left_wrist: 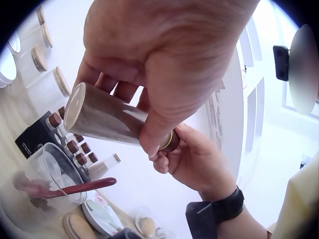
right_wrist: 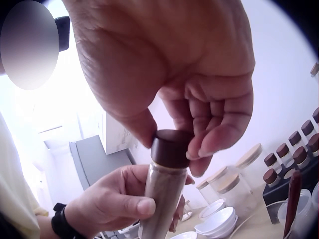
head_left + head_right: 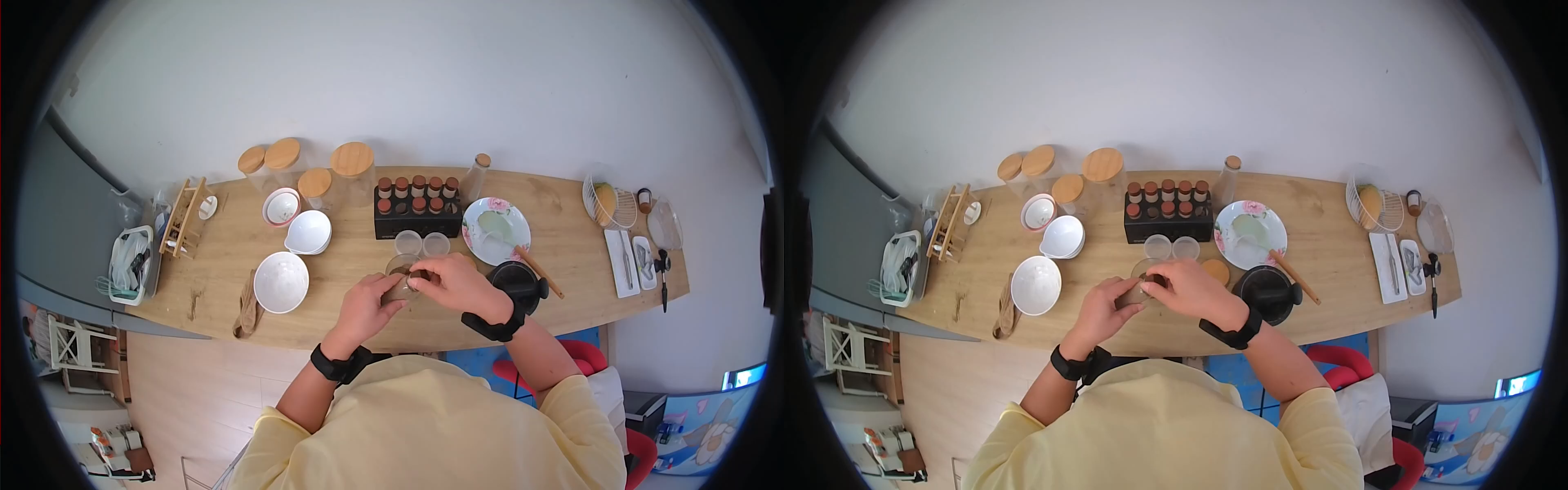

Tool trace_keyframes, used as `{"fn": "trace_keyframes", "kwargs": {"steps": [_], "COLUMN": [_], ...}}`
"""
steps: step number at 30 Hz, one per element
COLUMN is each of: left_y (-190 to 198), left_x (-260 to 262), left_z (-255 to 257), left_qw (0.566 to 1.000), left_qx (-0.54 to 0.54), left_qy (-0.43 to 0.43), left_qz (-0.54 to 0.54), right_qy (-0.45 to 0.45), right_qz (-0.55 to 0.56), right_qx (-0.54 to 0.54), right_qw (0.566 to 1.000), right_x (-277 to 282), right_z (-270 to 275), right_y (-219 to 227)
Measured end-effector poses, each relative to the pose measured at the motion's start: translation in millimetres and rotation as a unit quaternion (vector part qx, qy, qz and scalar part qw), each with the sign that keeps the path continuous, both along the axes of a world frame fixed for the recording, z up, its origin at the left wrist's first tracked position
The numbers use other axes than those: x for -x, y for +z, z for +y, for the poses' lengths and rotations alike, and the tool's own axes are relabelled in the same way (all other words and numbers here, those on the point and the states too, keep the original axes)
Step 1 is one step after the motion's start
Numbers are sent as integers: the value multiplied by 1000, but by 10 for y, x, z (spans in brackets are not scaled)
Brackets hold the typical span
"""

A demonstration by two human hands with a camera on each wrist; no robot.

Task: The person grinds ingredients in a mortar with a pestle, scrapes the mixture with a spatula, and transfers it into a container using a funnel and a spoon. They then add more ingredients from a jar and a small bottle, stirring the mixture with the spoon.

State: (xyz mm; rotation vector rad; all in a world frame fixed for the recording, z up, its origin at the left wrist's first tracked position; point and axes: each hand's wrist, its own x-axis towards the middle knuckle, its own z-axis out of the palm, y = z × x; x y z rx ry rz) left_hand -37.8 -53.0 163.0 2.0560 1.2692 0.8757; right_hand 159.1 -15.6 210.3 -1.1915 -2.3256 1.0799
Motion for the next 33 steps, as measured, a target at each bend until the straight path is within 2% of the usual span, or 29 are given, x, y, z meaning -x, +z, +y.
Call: {"fn": "trace_keyframes", "kwargs": {"steps": [4, 6, 7, 9, 10, 13, 15, 19, 20, 21, 22, 24, 25, 27, 31, 33], "left_y": [-15, -50, -61, -49, -42, -25, -19, -73, -71, -61, -57, -60, -59, -37, -94, -94], "left_x": [9, 25, 33, 30, 24, 4, -14, -12, -8, -5, -2, 5, 6, -1, -6, -4], "left_z": [-22, -27, -31, -38, -41, -44, -42, -26, -20, -17, -13, 4, 13, 17, 39, 47], "left_qw": [1000, 1000, 999, 999, 999, 999, 999, 1000, 1000, 1000, 999, 1000, 1000, 1000, 1000, 1000], "left_qx": [8, 2, -3, 7, 17, -11, -11, 2, 2, 9, 16, 14, 12, 8, -5, -2], "left_qy": [19, 23, 26, 28, 28, 22, 21, 28, 28, 28, 28, 25, 22, 15, 13, 15], "left_qz": [16, 17, 19, 18, 17, 36, 30, 13, 13, 8, 3, 6, 10, 16, 9, 5], "right_qy": [-35, -63, -62, 33, 33, -3, -50, -63, -77, -90, -90, -65, -66, -79, -76, -56], "right_qz": [-19, 145, 145, 158, 158, 113, 29, -20, 98, 215, 215, 241, 241, 70, 55, 241], "right_qx": [13, 26, 27, -65, -65, -25, 31, 41, -23, -86, -86, -15, -15, 62, 39, -93], "right_qw": [999, 987, 987, 985, 985, 993, 998, 997, 992, 969, 969, 968, 968, 992, 995, 965], "right_x": [30, 38, 26, -20, -23, -17, 1, 25, 51, 65, 62, 39, 25, -2, 22, 57], "right_z": [-35, -92, -67, -8, -17, -45, -37, -50, -83, -101, -95, -68, -56, -47, -83, -87], "right_y": [-88, -129, -182, -309, -302, -229, -169, -182, -288, -346, -343, -318, -271, -129, -110, -253]}}
